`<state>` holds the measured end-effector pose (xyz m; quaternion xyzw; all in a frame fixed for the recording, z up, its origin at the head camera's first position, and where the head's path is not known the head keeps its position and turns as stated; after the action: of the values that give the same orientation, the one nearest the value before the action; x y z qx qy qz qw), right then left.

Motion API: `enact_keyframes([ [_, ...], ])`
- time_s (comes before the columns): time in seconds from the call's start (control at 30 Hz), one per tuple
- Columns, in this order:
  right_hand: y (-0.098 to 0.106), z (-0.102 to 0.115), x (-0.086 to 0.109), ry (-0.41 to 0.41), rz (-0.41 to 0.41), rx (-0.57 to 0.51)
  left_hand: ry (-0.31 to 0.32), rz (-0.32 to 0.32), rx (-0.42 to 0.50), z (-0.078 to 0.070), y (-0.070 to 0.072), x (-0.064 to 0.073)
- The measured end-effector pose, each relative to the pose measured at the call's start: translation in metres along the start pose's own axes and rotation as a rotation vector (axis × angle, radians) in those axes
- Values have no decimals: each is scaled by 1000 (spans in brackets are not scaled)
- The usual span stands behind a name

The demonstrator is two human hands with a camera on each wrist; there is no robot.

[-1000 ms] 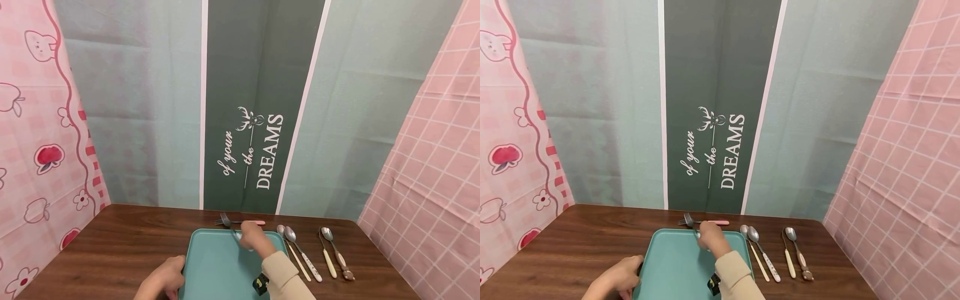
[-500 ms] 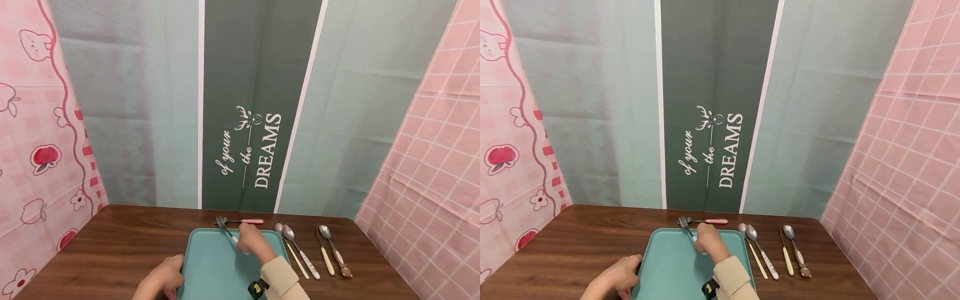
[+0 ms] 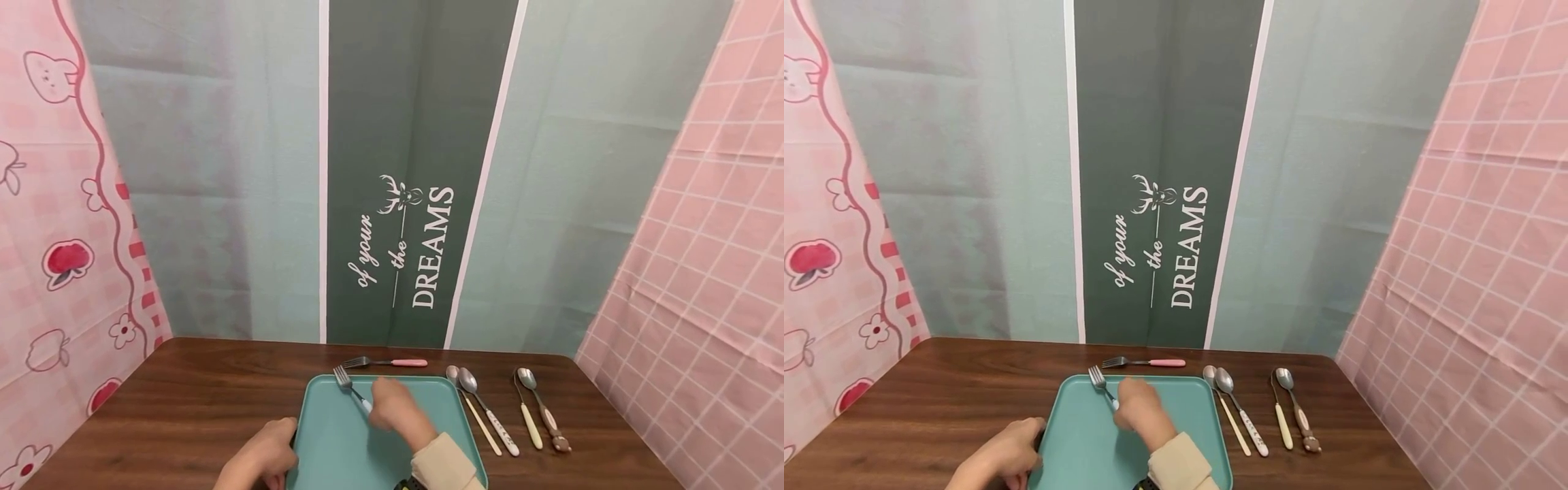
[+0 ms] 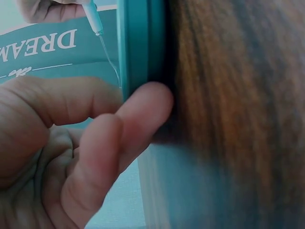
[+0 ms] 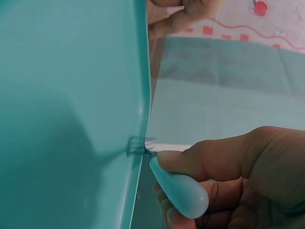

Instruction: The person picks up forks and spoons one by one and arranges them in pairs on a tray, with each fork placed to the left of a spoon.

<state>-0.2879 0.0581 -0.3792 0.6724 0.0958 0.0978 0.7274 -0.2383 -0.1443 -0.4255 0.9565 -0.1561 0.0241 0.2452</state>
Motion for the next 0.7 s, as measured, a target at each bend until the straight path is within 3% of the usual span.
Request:
enact_keyframes([
  [0.7,-1,24,13,75,-38,52,26,-1,-9,1,1,-1],
])
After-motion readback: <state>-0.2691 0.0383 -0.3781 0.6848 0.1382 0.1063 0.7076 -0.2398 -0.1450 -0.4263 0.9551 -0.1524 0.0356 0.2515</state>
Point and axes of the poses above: each hand's wrist, its own x-axis away from the middle knuckle, its own y-axis out of the back of the hand, z = x × y, the point moved 2 cm from there along -x, towards the middle knuckle, and after that the axes turned 13 degrees about x, right-handed, at the moved point
